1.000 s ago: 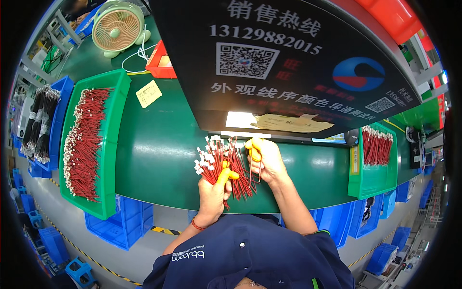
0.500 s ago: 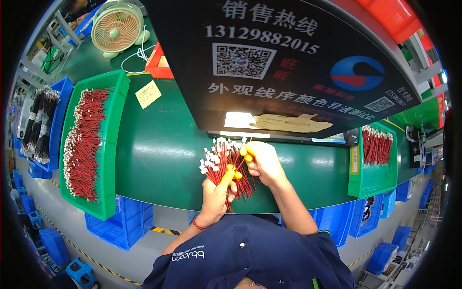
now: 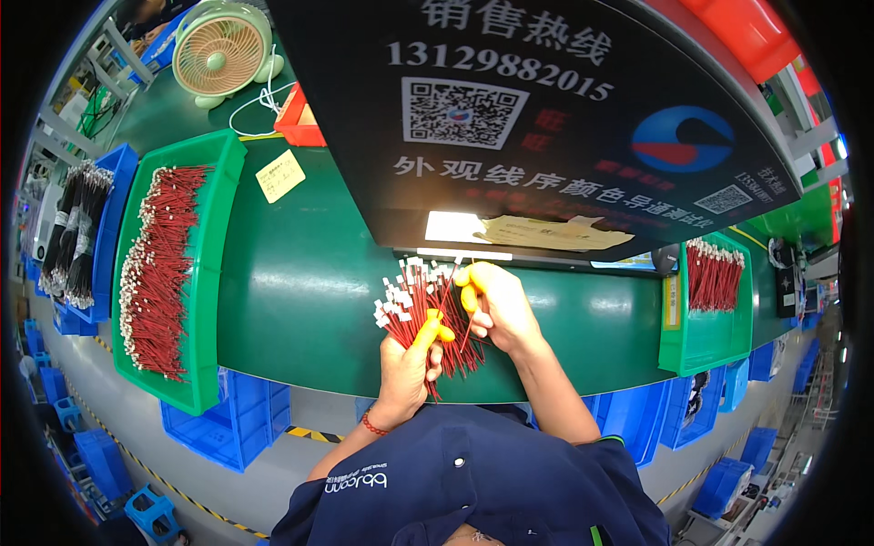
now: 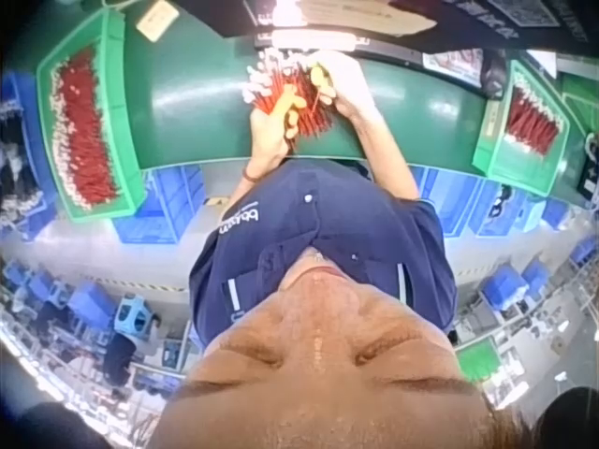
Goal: The person assembles red wire harness components by hand at a factory workstation, taking red wires and white connectors from component bins and joining them together.
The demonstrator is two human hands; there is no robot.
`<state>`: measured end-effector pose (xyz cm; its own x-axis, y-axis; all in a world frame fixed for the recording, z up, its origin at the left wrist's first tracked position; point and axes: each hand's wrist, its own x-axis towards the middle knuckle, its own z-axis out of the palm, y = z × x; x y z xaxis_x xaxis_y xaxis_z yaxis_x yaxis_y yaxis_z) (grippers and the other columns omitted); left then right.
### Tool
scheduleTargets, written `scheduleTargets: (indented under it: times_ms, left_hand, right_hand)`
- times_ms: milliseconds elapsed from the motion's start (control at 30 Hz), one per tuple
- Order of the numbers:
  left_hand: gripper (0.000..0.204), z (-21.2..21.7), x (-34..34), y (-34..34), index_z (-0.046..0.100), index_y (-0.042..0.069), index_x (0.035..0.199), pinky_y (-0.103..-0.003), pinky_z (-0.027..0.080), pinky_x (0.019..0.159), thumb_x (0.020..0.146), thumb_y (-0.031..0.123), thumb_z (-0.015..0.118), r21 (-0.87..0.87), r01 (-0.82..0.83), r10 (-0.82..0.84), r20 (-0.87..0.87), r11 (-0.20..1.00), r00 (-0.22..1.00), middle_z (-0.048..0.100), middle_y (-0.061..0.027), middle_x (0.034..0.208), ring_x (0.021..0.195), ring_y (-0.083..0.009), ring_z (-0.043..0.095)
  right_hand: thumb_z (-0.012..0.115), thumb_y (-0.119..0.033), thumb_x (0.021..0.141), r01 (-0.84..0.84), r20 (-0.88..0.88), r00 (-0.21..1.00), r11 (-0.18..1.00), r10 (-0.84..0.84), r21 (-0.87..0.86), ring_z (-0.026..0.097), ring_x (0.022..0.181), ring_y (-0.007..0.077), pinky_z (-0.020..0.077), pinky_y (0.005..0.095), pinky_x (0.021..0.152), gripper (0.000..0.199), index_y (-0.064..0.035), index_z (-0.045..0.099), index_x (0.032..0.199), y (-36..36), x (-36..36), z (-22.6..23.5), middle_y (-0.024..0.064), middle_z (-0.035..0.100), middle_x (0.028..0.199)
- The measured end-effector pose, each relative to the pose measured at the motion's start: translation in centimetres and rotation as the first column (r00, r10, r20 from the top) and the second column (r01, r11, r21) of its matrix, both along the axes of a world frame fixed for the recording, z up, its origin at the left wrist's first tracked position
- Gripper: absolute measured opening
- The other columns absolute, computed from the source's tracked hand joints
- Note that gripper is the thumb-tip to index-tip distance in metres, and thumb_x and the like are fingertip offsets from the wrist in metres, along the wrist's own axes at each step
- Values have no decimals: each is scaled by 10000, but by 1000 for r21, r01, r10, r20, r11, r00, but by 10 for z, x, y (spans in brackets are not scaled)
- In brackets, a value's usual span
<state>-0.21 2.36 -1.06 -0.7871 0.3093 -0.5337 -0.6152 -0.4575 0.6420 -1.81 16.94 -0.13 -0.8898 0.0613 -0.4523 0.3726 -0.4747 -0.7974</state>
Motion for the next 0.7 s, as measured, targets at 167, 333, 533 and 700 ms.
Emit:
scheduleTargets:
  times_ms: [167, 333, 533, 700]
  left_hand:
    - [163, -2, 1, 1, 524, 30, 954, -152, 290, 331, 851, 157, 518, -12, 25, -25, -16, 1000, 1000, 582, -67, 729, 440, -29, 395]
    - [157, -5, -1, -5, 511, 13, 928, -163, 268, 320, 866, 149, 461, -98, 72, -81, -100, 993, 992, 579, -76, 671, 394, -29, 360]
    - [150, -10, 0, -6, 503, 9, 951, -163, 288, 327, 845, 113, 481, 32, 8, -5, -84, 999, 996, 580, -83, 688, 421, -46, 402]
    - [149, -10, -2, -6, 543, 17, 950, -163, 339, 355, 833, 107, 526, 38, -23, 26, -74, 999, 997, 591, -72, 737, 506, -51, 473]
  right_hand:
    - [472, -240, 863, -35, -157, 982, 923, 103, 384, 315, 329, 40, 262, 186, 312, 264, -24, 557, 735, -19, 7, 7, -7, 440, 498]
    - [487, -233, 849, 47, -60, 998, 959, -32, 280, 306, 320, 48, 257, 187, 304, 266, -22, 550, 699, -3, 3, 4, -8, 423, 479]
    - [498, -223, 835, 74, -34, 997, 952, -67, 296, 291, 295, 54, 249, 194, 285, 258, -15, 550, 690, 0, -5, -4, -8, 402, 435]
    - [499, -225, 832, -76, 21, 997, 939, 73, 336, 349, 328, 66, 284, 204, 319, 268, 1, 553, 700, 6, -2, 6, 12, 448, 471]
